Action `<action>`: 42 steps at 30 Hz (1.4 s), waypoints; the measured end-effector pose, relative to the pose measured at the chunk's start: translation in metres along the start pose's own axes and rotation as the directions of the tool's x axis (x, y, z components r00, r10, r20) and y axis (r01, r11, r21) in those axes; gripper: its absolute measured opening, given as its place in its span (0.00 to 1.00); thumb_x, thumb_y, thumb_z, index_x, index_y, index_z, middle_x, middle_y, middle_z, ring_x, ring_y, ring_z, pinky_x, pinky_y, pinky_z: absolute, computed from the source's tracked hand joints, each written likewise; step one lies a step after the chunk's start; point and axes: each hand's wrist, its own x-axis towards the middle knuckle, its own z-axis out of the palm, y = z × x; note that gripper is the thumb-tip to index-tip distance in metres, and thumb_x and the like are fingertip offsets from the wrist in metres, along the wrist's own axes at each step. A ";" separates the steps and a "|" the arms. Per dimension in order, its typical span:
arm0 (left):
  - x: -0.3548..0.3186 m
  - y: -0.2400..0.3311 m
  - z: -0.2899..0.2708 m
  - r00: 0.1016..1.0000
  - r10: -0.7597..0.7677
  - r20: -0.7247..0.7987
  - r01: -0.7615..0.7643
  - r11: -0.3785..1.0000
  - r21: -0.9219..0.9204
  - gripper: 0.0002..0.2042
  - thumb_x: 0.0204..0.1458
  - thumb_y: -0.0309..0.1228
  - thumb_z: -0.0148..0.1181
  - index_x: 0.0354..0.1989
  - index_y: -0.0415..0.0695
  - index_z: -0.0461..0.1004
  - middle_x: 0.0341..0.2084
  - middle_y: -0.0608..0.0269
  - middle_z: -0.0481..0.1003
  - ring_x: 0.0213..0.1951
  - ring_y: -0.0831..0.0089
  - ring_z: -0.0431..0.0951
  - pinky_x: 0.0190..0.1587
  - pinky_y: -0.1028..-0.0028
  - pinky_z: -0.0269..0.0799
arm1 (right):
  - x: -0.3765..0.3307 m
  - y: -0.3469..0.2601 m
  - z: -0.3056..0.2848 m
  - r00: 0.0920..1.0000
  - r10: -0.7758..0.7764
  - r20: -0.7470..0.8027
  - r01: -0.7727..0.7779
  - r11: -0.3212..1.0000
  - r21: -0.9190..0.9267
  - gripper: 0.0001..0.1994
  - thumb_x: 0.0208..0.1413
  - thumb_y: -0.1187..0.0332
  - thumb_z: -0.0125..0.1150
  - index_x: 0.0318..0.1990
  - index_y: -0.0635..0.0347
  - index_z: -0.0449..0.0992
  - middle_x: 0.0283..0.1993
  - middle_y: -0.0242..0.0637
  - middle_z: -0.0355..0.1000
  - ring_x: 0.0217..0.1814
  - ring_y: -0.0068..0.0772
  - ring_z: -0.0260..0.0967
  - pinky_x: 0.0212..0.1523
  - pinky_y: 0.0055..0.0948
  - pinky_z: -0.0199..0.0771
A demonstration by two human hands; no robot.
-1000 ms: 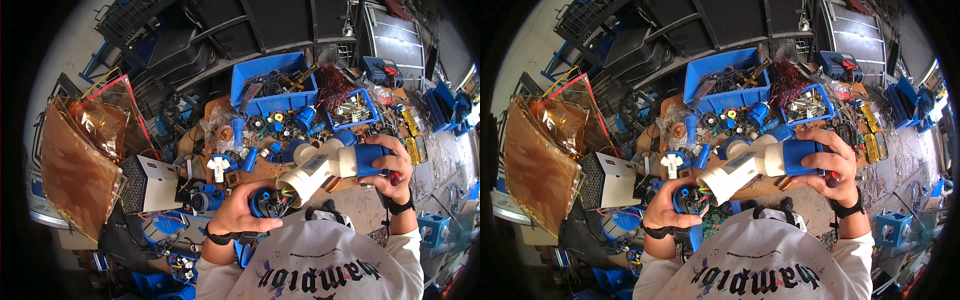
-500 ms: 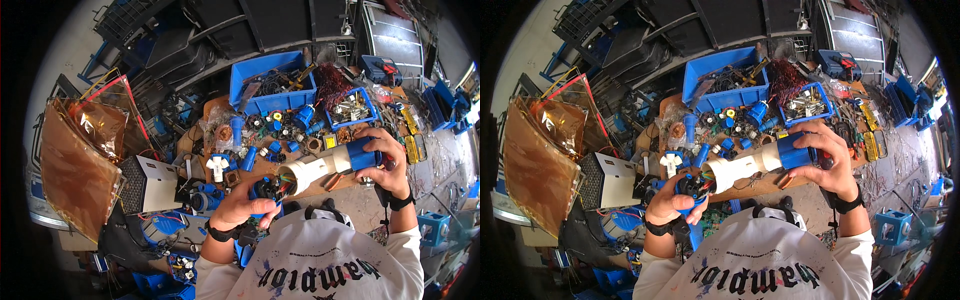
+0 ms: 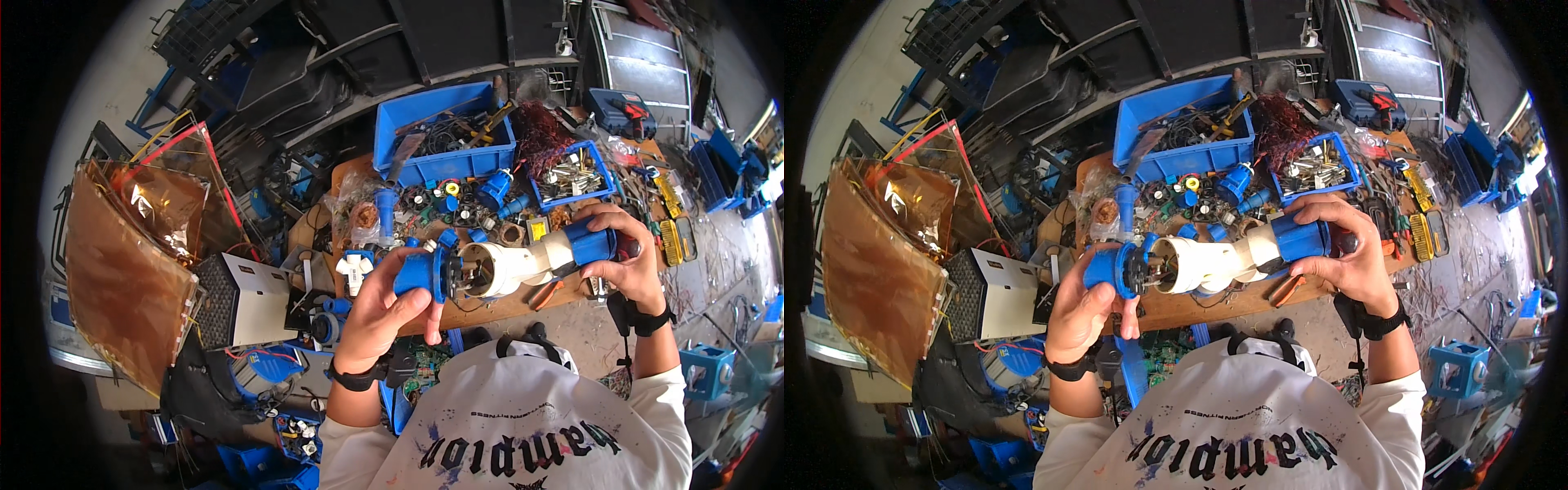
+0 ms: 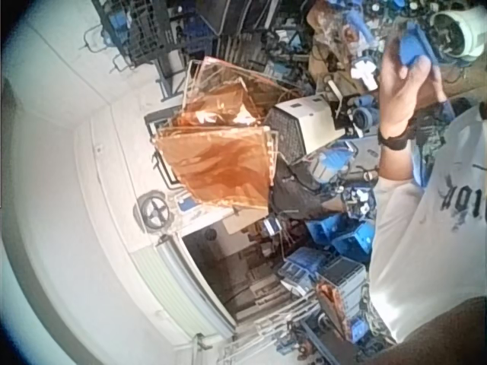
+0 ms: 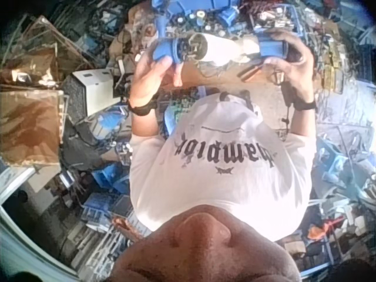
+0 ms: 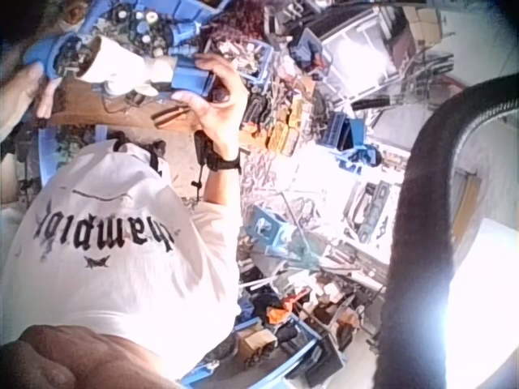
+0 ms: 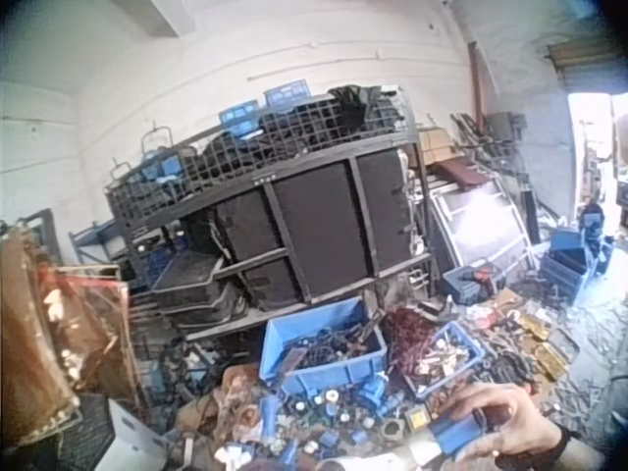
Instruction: The person assembles a white PVC pipe fitting with blue end caps. They use a red-handled screwdriver to tighten screws on the blue caps, securing them to the central white body. The person handles the assembly with both hands, rotating it to access different screws.
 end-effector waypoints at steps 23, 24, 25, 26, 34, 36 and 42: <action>0.042 0.006 0.033 0.960 0.188 -0.208 -0.077 0.891 0.448 0.18 0.55 0.44 0.62 0.23 0.42 0.72 0.17 0.77 0.65 0.20 0.89 0.59 0.21 0.81 0.50 | -0.015 0.037 0.002 0.962 0.246 0.116 -0.271 0.910 0.313 0.27 0.37 0.75 0.76 0.49 0.62 0.71 0.53 0.42 0.71 0.55 0.32 0.68 0.58 0.31 0.67; 0.045 0.006 0.033 0.962 0.187 -0.197 -0.081 0.889 0.451 0.18 0.55 0.45 0.62 0.22 0.42 0.72 0.17 0.78 0.65 0.20 0.89 0.58 0.21 0.81 0.49 | -0.015 0.038 0.003 0.956 0.271 0.115 -0.294 0.900 0.322 0.28 0.38 0.75 0.76 0.50 0.62 0.71 0.54 0.42 0.70 0.56 0.31 0.68 0.57 0.31 0.67; 0.047 0.005 0.034 0.959 0.198 -0.201 -0.087 0.884 0.459 0.19 0.55 0.45 0.62 0.21 0.42 0.71 0.16 0.78 0.63 0.20 0.89 0.57 0.21 0.80 0.48 | -0.014 0.039 0.005 0.949 0.295 0.113 -0.316 0.890 0.329 0.28 0.38 0.76 0.76 0.50 0.61 0.71 0.55 0.42 0.70 0.56 0.31 0.68 0.57 0.30 0.68; 0.050 0.005 0.037 0.956 0.209 -0.204 -0.093 0.880 0.466 0.20 0.55 0.45 0.62 0.20 0.42 0.70 0.15 0.78 0.62 0.20 0.88 0.55 0.21 0.80 0.47 | -0.013 0.040 0.007 0.941 0.320 0.111 -0.338 0.879 0.337 0.29 0.38 0.76 0.76 0.51 0.61 0.71 0.55 0.42 0.69 0.56 0.30 0.68 0.57 0.30 0.68; 0.075 -0.019 0.025 0.929 0.323 -0.179 -0.111 0.705 0.700 0.26 0.54 0.47 0.62 0.14 0.40 0.65 0.10 0.71 0.61 0.18 0.83 0.55 0.20 0.75 0.50 | 0.006 -0.006 0.029 0.985 0.172 0.010 -0.171 0.983 -0.070 0.28 0.38 0.68 0.77 0.51 0.57 0.74 0.57 0.33 0.69 0.31 0.14 0.62 0.26 0.17 0.62; 0.077 -0.023 0.026 0.926 0.314 -0.207 -0.081 0.705 0.705 0.26 0.54 0.48 0.62 0.14 0.39 0.66 0.10 0.70 0.62 0.18 0.82 0.56 0.20 0.75 0.52 | 0.010 -0.011 0.046 0.996 0.078 0.042 -0.072 0.989 -0.127 0.31 0.37 0.63 0.78 0.52 0.57 0.73 0.57 0.35 0.69 0.32 0.20 0.66 0.27 0.18 0.64; 0.081 -0.032 0.019 0.940 0.258 -0.224 -0.046 0.745 0.666 0.24 0.55 0.47 0.61 0.15 0.40 0.67 0.11 0.72 0.63 0.18 0.84 0.58 0.20 0.76 0.53 | 0.011 -0.013 0.083 0.988 0.146 0.042 -0.126 0.942 -0.312 0.40 0.37 0.53 0.77 0.58 0.59 0.65 0.53 0.41 0.70 0.31 0.37 0.75 0.34 0.33 0.77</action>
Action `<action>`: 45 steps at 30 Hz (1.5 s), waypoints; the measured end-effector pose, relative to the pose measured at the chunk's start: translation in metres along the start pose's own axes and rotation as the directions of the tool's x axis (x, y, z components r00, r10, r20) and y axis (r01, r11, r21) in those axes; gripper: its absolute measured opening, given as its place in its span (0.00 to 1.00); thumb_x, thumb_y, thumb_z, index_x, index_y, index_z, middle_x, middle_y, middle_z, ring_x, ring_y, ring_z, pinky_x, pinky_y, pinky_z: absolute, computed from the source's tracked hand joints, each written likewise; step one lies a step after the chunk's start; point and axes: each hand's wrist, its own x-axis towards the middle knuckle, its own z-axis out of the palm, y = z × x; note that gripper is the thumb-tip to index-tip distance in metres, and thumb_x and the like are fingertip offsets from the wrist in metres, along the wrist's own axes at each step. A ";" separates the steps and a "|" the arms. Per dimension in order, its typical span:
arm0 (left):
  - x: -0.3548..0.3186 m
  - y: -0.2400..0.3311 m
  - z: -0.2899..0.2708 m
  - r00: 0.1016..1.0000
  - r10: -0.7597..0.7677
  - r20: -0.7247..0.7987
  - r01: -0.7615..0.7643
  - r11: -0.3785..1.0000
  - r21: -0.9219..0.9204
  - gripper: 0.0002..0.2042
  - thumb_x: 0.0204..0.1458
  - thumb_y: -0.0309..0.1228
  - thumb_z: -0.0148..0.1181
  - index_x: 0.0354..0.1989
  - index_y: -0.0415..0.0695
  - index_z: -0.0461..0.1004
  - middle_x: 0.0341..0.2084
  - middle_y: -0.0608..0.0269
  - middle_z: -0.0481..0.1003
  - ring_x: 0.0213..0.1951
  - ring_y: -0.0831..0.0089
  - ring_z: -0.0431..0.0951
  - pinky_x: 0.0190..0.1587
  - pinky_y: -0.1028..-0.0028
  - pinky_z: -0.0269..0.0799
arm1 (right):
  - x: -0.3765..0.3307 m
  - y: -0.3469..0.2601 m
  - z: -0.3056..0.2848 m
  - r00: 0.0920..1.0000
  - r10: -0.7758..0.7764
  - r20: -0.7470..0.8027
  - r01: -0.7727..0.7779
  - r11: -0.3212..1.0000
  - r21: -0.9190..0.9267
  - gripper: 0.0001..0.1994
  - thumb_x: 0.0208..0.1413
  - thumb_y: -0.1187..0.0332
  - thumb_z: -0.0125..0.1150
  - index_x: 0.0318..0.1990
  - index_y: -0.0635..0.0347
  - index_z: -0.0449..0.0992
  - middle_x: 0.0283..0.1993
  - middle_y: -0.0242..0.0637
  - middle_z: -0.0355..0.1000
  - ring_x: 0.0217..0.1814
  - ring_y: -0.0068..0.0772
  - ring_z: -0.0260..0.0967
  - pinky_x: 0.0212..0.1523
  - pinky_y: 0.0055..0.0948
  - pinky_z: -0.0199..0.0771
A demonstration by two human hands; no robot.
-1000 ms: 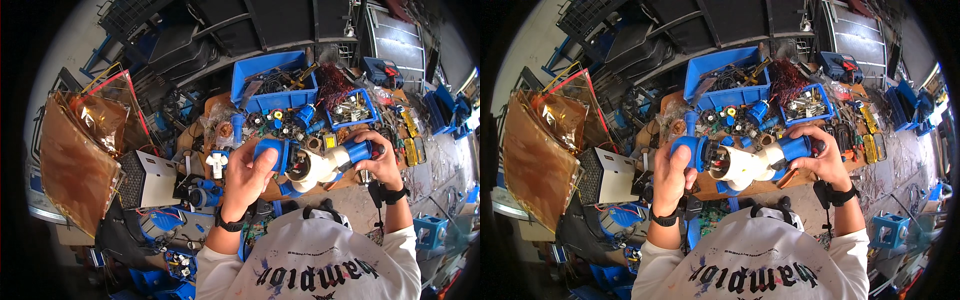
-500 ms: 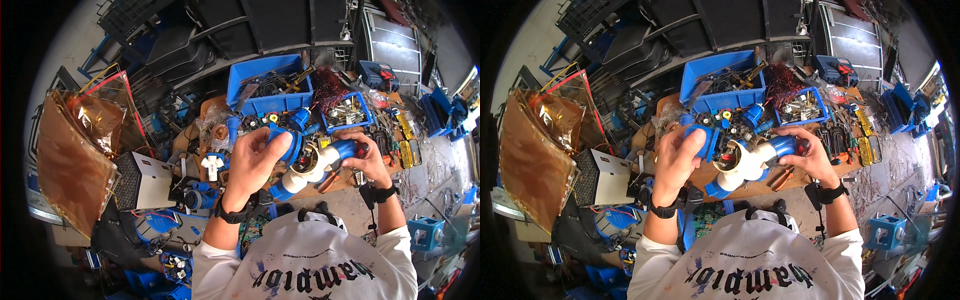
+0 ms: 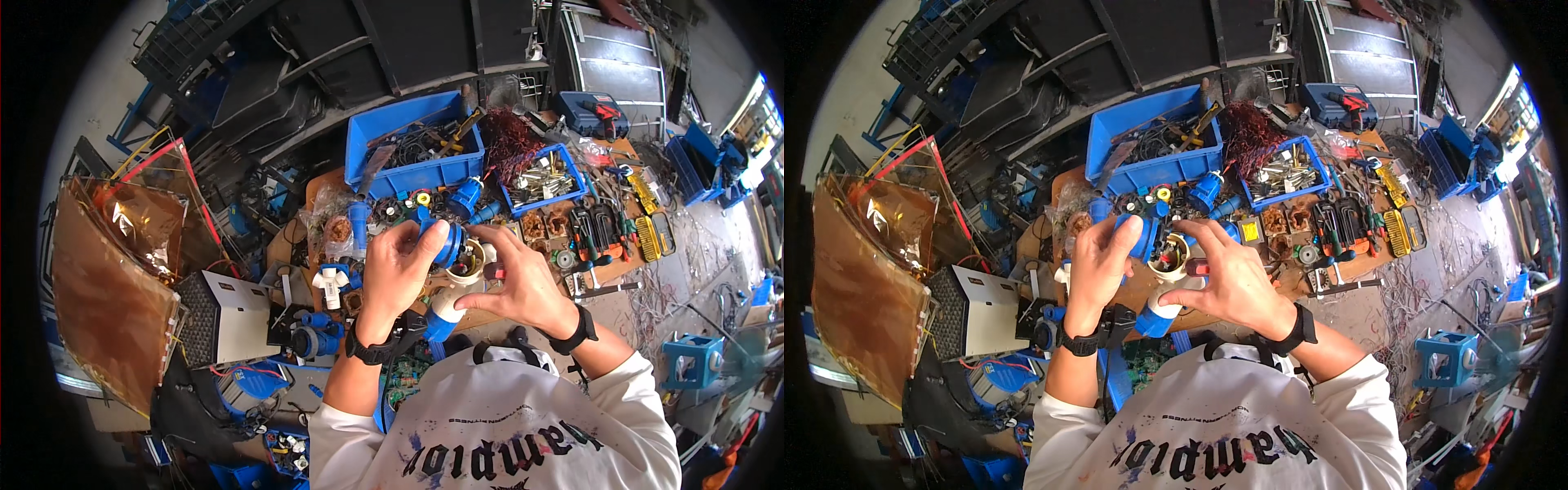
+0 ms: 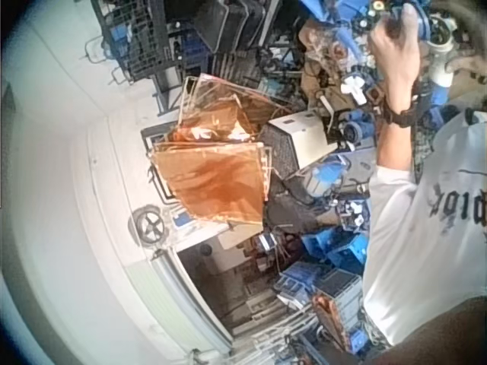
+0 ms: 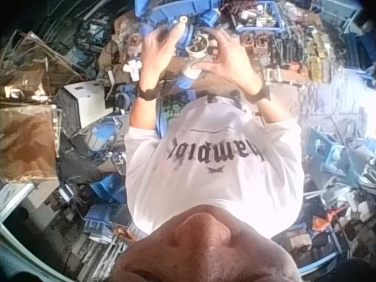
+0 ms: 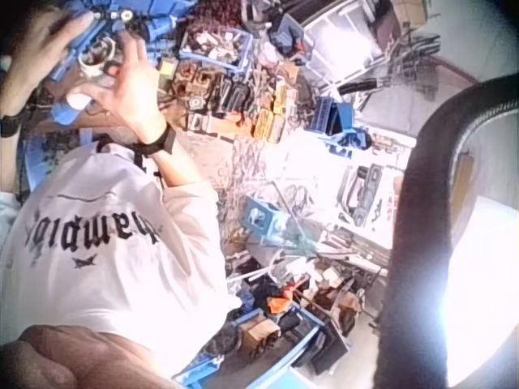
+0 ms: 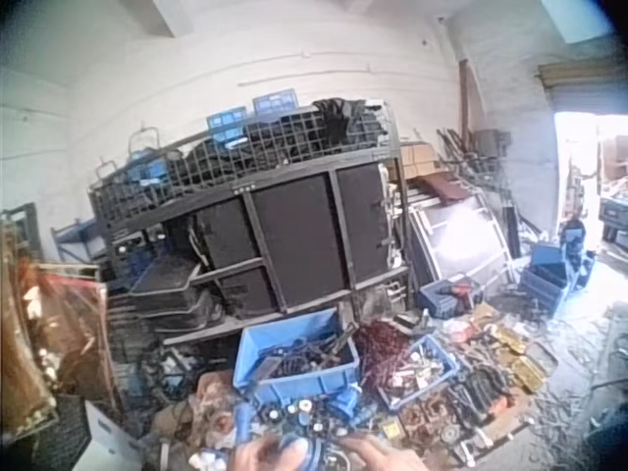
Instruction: The person assembles a white PVC pipe fitting with blue end caps. They use a red-handled screwdriver to tighten screws on the blue caps, securing them to the central white body. The person handles the assembly with both hands, rotating it to access different screws.
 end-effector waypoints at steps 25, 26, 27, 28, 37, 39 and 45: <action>-0.004 -0.016 -0.004 0.889 0.225 0.398 0.000 0.871 -0.491 0.34 0.43 0.40 0.74 0.56 0.40 0.64 0.49 0.61 0.71 0.51 0.73 0.72 0.55 0.71 0.68 | 0.000 -0.002 0.001 0.997 -0.023 0.070 0.003 0.963 0.268 0.29 0.39 0.62 0.74 0.50 0.63 0.75 0.27 0.34 0.73 0.22 0.20 0.63 0.25 0.23 0.65; -0.003 -0.016 -0.003 0.892 0.249 0.377 -0.032 0.867 -0.497 0.35 0.42 0.41 0.74 0.56 0.40 0.65 0.48 0.61 0.72 0.50 0.74 0.72 0.54 0.71 0.69 | 0.000 -0.003 0.002 0.997 -0.044 0.062 0.025 0.959 0.284 0.28 0.39 0.62 0.74 0.50 0.63 0.75 0.28 0.36 0.74 0.23 0.22 0.65 0.26 0.24 0.67; -0.003 -0.017 -0.002 0.894 0.273 0.356 -0.064 0.863 -0.501 0.35 0.41 0.43 0.74 0.55 0.39 0.66 0.47 0.61 0.72 0.50 0.74 0.72 0.54 0.71 0.69 | 0.000 -0.004 0.002 0.996 -0.065 0.053 0.046 0.953 0.299 0.28 0.39 0.62 0.74 0.50 0.64 0.75 0.29 0.38 0.75 0.25 0.24 0.68 0.28 0.25 0.68; -0.003 -0.017 0.000 0.895 0.296 0.334 -0.096 0.858 -0.505 0.36 0.40 0.45 0.75 0.54 0.39 0.66 0.46 0.61 0.72 0.49 0.75 0.73 0.53 0.72 0.69 | 0.000 -0.005 0.002 0.995 -0.086 0.044 0.068 0.947 0.314 0.28 0.39 0.63 0.74 0.50 0.64 0.75 0.31 0.39 0.76 0.26 0.25 0.70 0.29 0.26 0.70; -0.013 0.004 0.011 0.932 0.222 0.285 -0.033 0.839 -0.544 0.41 0.34 0.59 0.72 0.50 0.39 0.69 0.44 0.61 0.73 0.45 0.74 0.74 0.50 0.73 0.71 | 0.003 -0.012 -0.020 0.963 -0.135 0.234 0.064 0.956 0.286 0.26 0.39 0.61 0.75 0.46 0.64 0.75 0.31 0.43 0.74 0.31 0.39 0.74 0.34 0.32 0.72; -0.013 0.010 0.013 0.926 0.221 0.305 -0.020 0.837 -0.547 0.38 0.36 0.58 0.72 0.48 0.39 0.69 0.44 0.60 0.73 0.45 0.73 0.74 0.50 0.72 0.71 | 0.005 -0.013 -0.025 0.956 -0.169 0.240 0.109 0.964 0.244 0.24 0.39 0.60 0.75 0.43 0.63 0.75 0.28 0.42 0.73 0.29 0.38 0.73 0.33 0.32 0.71; -0.007 0.021 0.023 0.882 0.264 0.390 -0.002 0.831 -0.557 0.26 0.49 0.49 0.66 0.46 0.40 0.69 0.40 0.63 0.72 0.44 0.74 0.71 0.52 0.72 0.66 | -0.001 -0.001 -0.033 0.925 -0.166 0.342 0.068 0.957 0.281 0.20 0.39 0.59 0.75 0.34 0.60 0.73 0.21 0.36 0.65 0.22 0.31 0.64 0.24 0.29 0.63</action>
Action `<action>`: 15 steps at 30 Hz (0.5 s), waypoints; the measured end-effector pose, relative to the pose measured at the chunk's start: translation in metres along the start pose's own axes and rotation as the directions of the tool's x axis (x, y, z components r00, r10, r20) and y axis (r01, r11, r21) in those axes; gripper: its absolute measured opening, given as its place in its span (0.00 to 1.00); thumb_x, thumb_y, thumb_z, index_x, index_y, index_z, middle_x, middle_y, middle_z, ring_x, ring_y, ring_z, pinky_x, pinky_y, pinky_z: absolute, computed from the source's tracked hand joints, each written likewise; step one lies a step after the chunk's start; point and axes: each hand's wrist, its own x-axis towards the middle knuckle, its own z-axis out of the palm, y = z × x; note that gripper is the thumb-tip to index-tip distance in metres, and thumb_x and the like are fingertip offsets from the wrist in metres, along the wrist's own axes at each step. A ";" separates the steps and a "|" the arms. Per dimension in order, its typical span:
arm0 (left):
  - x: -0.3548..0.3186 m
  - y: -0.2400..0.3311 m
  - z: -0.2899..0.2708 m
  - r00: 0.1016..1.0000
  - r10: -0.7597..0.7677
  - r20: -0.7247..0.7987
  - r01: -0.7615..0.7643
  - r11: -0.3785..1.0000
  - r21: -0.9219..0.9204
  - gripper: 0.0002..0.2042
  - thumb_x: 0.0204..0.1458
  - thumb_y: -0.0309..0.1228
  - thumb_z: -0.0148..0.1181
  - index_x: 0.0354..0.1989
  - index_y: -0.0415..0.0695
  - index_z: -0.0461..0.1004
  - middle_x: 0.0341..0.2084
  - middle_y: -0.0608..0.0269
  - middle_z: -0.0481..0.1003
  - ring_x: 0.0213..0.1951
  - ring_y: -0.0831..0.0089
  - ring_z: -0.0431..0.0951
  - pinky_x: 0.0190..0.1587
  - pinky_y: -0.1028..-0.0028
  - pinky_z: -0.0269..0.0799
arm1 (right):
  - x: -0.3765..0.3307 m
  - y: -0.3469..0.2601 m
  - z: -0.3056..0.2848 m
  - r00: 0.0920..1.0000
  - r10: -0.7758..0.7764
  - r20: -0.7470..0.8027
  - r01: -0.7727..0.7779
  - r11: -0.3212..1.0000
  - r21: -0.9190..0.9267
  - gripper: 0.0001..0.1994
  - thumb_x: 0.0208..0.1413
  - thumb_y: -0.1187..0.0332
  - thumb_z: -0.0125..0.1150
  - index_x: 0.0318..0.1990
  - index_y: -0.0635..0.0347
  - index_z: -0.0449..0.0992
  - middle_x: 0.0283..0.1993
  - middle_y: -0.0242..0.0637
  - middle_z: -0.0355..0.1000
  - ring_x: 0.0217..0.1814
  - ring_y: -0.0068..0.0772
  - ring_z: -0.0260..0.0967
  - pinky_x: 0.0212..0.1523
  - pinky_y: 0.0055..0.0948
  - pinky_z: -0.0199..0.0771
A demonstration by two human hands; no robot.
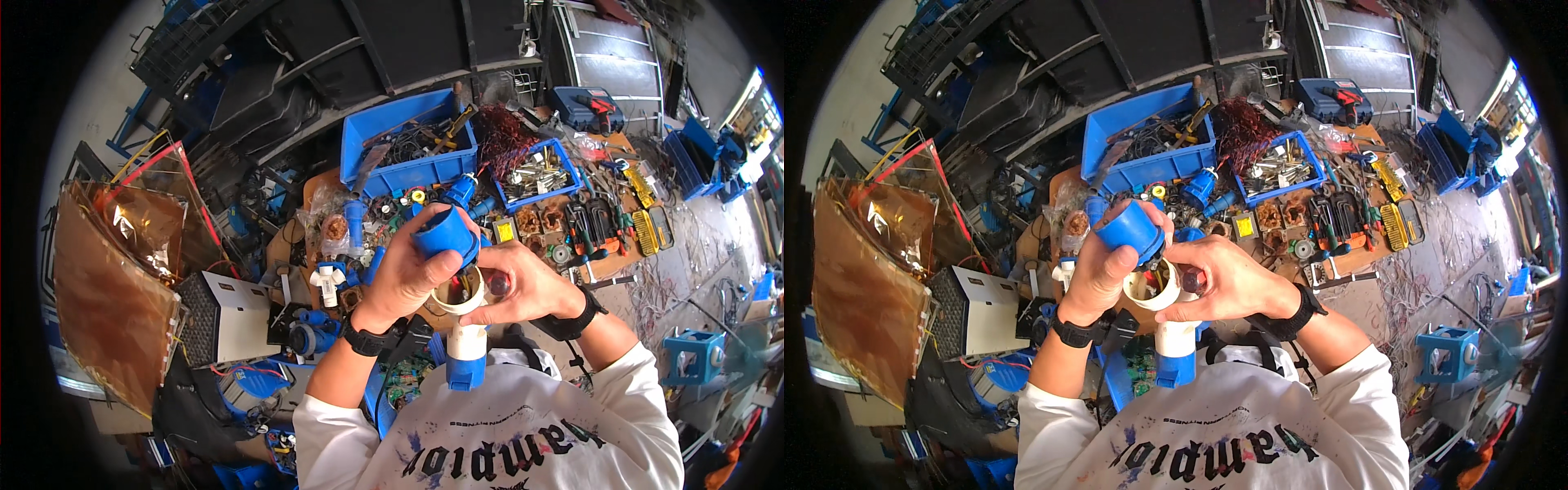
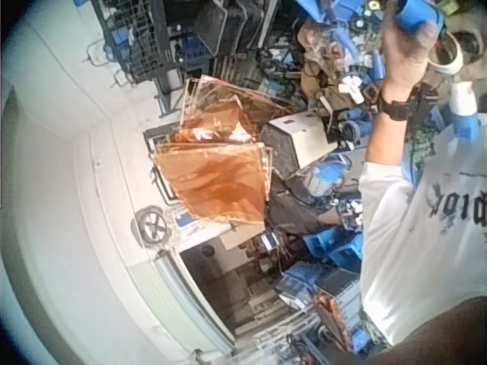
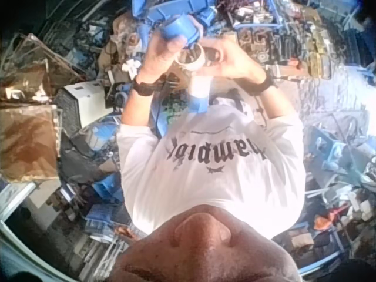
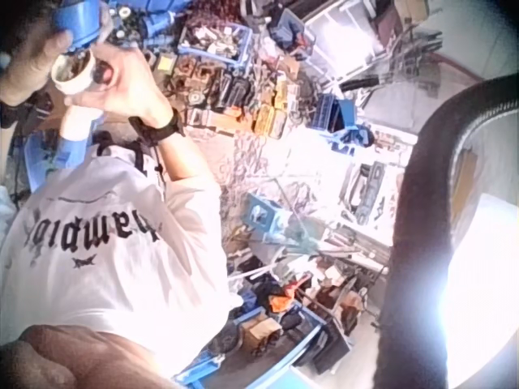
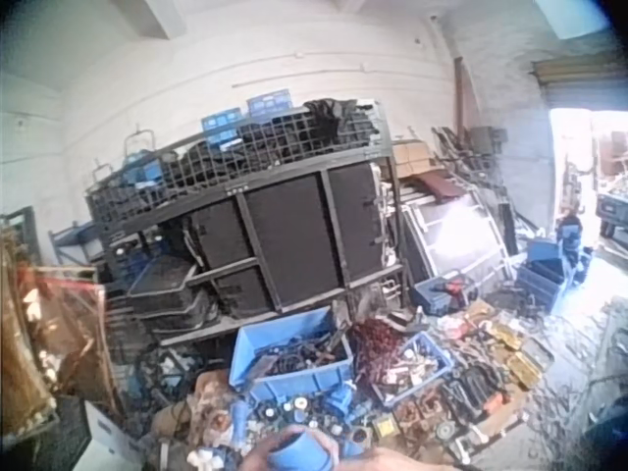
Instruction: The person assembles a white PVC pipe fitting with blue end caps. They use a red-handled screwdriver to tighten screws on the blue caps, securing them to the central white body. The person handles the assembly with both hands, rotating it to access different screws.
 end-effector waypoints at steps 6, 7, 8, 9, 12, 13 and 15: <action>0.009 0.005 0.038 0.986 -0.056 -0.158 0.062 0.998 0.033 0.28 0.51 0.56 0.58 0.43 0.40 0.70 0.35 0.61 0.73 0.38 0.74 0.73 0.45 0.73 0.69 | -0.014 -0.005 -0.028 0.998 -0.065 0.023 0.065 0.998 0.013 0.21 0.39 0.59 0.75 0.37 0.60 0.74 0.24 0.37 0.69 0.24 0.32 0.66 0.25 0.30 0.65; 0.011 0.005 0.044 0.977 -0.069 -0.201 0.076 0.997 0.030 0.29 0.51 0.57 0.58 0.43 0.40 0.70 0.33 0.59 0.73 0.37 0.73 0.74 0.43 0.72 0.70 | -0.017 -0.005 -0.034 0.997 -0.059 0.040 0.058 0.998 0.032 0.21 0.39 0.59 0.75 0.38 0.60 0.75 0.25 0.37 0.69 0.24 0.32 0.66 0.26 0.31 0.65; 0.014 0.005 0.050 0.972 -0.095 -0.215 0.093 0.995 -0.019 0.27 0.52 0.56 0.57 0.43 0.41 0.70 0.32 0.59 0.73 0.36 0.73 0.74 0.43 0.72 0.71 | -0.019 -0.004 -0.038 0.996 -0.073 0.058 0.070 0.996 0.051 0.21 0.40 0.59 0.75 0.39 0.60 0.74 0.25 0.37 0.69 0.24 0.32 0.66 0.26 0.31 0.65; 0.018 0.006 0.056 0.966 -0.122 -0.227 0.109 0.992 -0.068 0.26 0.53 0.56 0.55 0.43 0.41 0.70 0.32 0.59 0.73 0.35 0.73 0.74 0.42 0.72 0.72 | -0.021 -0.001 -0.043 0.993 -0.086 0.076 0.081 0.994 0.070 0.22 0.40 0.60 0.75 0.39 0.61 0.74 0.26 0.37 0.70 0.24 0.32 0.66 0.27 0.31 0.66; 0.027 0.007 0.077 0.945 -0.168 -0.281 0.133 0.982 -0.138 0.24 0.56 0.54 0.52 0.43 0.42 0.69 0.30 0.59 0.73 0.34 0.72 0.74 0.42 0.71 0.73 | -0.030 -0.003 -0.060 0.988 -0.099 0.120 0.086 0.991 0.107 0.22 0.40 0.60 0.75 0.41 0.61 0.73 0.27 0.38 0.70 0.25 0.33 0.66 0.28 0.32 0.66; 0.029 0.007 0.084 0.937 -0.177 -0.302 0.137 0.979 -0.149 0.23 0.57 0.53 0.50 0.42 0.42 0.69 0.30 0.59 0.73 0.33 0.72 0.74 0.41 0.71 0.73 | -0.034 -0.004 -0.066 0.986 -0.097 0.133 0.082 0.990 0.115 0.22 0.41 0.60 0.75 0.41 0.61 0.73 0.27 0.38 0.70 0.25 0.33 0.66 0.29 0.32 0.67; 0.035 0.005 0.100 0.922 -0.184 -0.340 0.128 0.975 -0.181 0.22 0.59 0.52 0.47 0.42 0.43 0.69 0.29 0.59 0.73 0.34 0.72 0.74 0.40 0.72 0.73 | -0.040 0.001 -0.076 0.982 -0.145 0.123 0.136 0.987 0.083 0.23 0.41 0.61 0.75 0.42 0.61 0.73 0.27 0.38 0.69 0.26 0.34 0.66 0.29 0.32 0.67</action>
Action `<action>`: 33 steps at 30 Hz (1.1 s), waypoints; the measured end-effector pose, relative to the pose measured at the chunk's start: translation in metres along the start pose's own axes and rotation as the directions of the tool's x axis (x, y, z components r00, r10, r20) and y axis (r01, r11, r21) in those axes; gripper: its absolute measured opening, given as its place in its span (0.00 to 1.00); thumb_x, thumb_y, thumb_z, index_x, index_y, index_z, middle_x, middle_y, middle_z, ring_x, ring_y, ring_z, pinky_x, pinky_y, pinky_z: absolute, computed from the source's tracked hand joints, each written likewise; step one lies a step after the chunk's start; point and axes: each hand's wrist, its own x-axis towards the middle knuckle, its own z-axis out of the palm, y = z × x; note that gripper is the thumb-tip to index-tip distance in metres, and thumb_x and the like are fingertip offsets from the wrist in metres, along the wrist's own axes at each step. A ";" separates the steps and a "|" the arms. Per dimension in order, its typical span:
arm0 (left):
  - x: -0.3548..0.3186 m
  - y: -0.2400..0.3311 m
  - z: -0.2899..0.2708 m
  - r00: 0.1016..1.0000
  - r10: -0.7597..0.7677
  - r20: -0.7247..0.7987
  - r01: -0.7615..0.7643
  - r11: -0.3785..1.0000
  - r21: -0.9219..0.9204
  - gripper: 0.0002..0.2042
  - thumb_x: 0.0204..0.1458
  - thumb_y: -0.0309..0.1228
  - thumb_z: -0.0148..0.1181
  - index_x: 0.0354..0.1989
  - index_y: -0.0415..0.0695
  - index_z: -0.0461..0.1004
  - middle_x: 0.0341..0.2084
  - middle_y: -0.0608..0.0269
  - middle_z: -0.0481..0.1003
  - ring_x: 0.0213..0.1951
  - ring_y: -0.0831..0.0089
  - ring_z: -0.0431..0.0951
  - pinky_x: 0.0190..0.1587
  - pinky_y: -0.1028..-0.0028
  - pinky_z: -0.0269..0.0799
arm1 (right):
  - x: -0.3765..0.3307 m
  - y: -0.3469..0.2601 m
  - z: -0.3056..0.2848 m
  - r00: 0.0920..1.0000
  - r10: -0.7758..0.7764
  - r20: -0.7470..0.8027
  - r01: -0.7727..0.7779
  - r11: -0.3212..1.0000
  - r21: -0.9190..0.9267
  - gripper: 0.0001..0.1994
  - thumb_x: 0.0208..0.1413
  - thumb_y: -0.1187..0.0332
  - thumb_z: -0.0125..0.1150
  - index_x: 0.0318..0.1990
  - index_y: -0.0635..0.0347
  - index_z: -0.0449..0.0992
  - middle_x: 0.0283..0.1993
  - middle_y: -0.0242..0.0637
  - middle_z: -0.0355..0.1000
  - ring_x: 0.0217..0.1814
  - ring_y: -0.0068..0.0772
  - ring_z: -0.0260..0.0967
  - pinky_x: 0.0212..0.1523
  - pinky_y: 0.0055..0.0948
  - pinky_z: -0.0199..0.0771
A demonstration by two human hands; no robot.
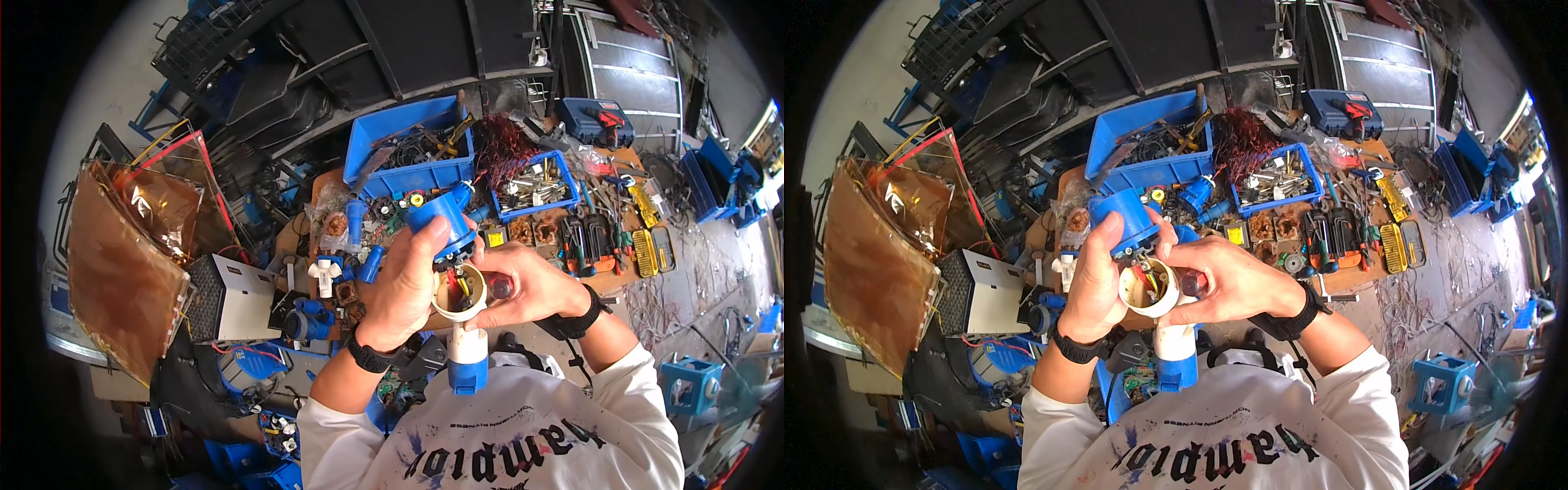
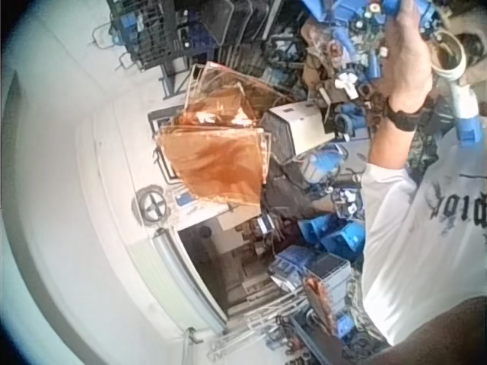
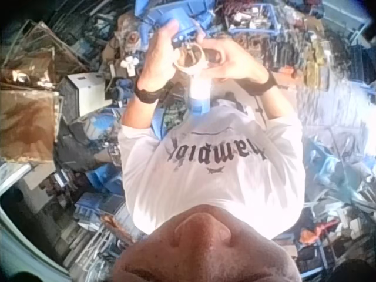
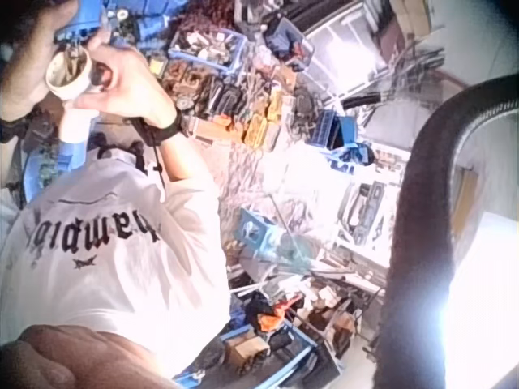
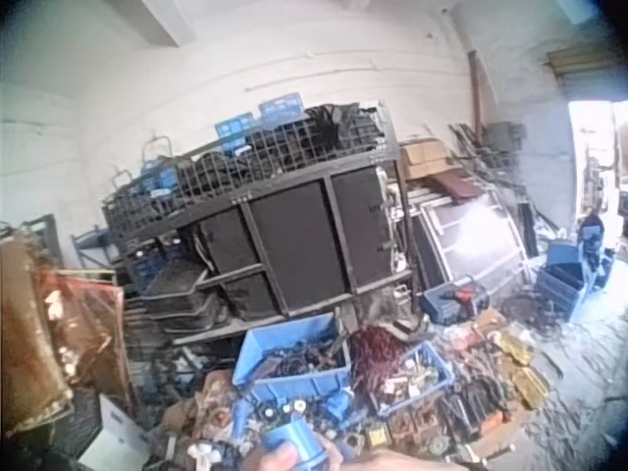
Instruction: The person assembles a white PVC pipe fitting with blue end caps. They use a red-handled screwdriver to tighten screws on the blue caps, securing them to the central white body. The person handles the assembly with both hands, rotating it to access different screws.
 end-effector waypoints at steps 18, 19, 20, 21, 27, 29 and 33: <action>0.017 -0.011 0.070 0.985 -0.022 -0.173 0.001 0.992 -0.123 0.25 0.60 0.55 0.44 0.41 0.42 0.69 0.21 0.62 0.68 0.43 0.58 0.77 0.47 0.62 0.74 | -0.048 -0.005 -0.041 0.986 0.028 -0.163 -0.045 0.994 -0.101 0.31 0.38 0.60 0.76 0.50 0.63 0.69 0.39 0.42 0.72 0.32 0.38 0.69 0.34 0.30 0.70; 0.017 -0.009 0.070 0.985 0.009 -0.175 -0.021 0.997 -0.068 0.25 0.60 0.55 0.44 0.41 0.42 0.69 0.21 0.61 0.68 0.43 0.58 0.77 0.48 0.61 0.74 | -0.047 -0.003 -0.042 0.975 -0.051 -0.217 0.044 0.998 -0.037 0.29 0.40 0.63 0.75 0.51 0.61 0.71 0.43 0.40 0.71 0.37 0.37 0.69 0.34 0.29 0.70; 0.016 -0.008 0.071 0.983 0.044 -0.180 -0.047 0.999 -0.015 0.25 0.60 0.55 0.44 0.41 0.42 0.69 0.21 0.61 0.68 0.44 0.57 0.77 0.48 0.61 0.74 | -0.049 -0.004 -0.045 0.967 -0.059 -0.248 0.046 0.997 -0.059 0.26 0.41 0.65 0.74 0.50 0.60 0.72 0.43 0.39 0.71 0.37 0.37 0.69 0.34 0.29 0.69; 0.019 -0.009 0.072 0.984 0.067 -0.167 -0.071 0.997 -0.015 0.25 0.60 0.55 0.44 0.42 0.42 0.69 0.21 0.61 0.68 0.44 0.55 0.78 0.48 0.61 0.75 | -0.054 -0.005 -0.050 0.958 -0.068 -0.279 0.047 0.996 -0.080 0.24 0.43 0.66 0.72 0.49 0.60 0.72 0.44 0.39 0.71 0.38 0.36 0.68 0.34 0.29 0.69; 0.023 -0.010 0.079 0.979 0.056 -0.196 -0.040 0.995 0.087 0.25 0.59 0.55 0.45 0.43 0.41 0.68 0.21 0.61 0.69 0.28 0.61 0.79 0.31 0.68 0.77 | -0.083 -0.015 -0.078 0.761 -0.143 -0.633 0.341 0.918 0.203 0.10 0.56 0.63 0.62 0.34 0.57 0.68 0.32 0.32 0.63 0.29 0.27 0.62 0.30 0.26 0.63; 0.025 -0.014 0.083 0.972 0.096 -0.214 -0.074 0.991 0.107 0.25 0.59 0.54 0.46 0.42 0.40 0.67 0.21 0.61 0.69 0.21 0.65 0.78 0.21 0.72 0.73 | -0.082 -0.039 -0.086 0.635 -0.190 -0.749 0.570 0.769 0.288 0.15 0.60 0.56 0.57 0.32 0.54 0.63 0.29 0.29 0.60 0.24 0.25 0.60 0.28 0.24 0.61; 0.032 -0.022 0.081 0.958 0.125 -0.257 -0.094 0.987 0.130 0.24 0.59 0.53 0.47 0.41 0.39 0.68 0.21 0.61 0.69 0.22 0.65 0.78 0.20 0.73 0.73 | -0.087 -0.071 -0.086 0.422 -0.306 -0.853 0.756 0.638 0.145 0.16 0.63 0.52 0.52 0.30 0.50 0.59 0.26 0.25 0.56 0.20 0.17 0.53 0.25 0.21 0.58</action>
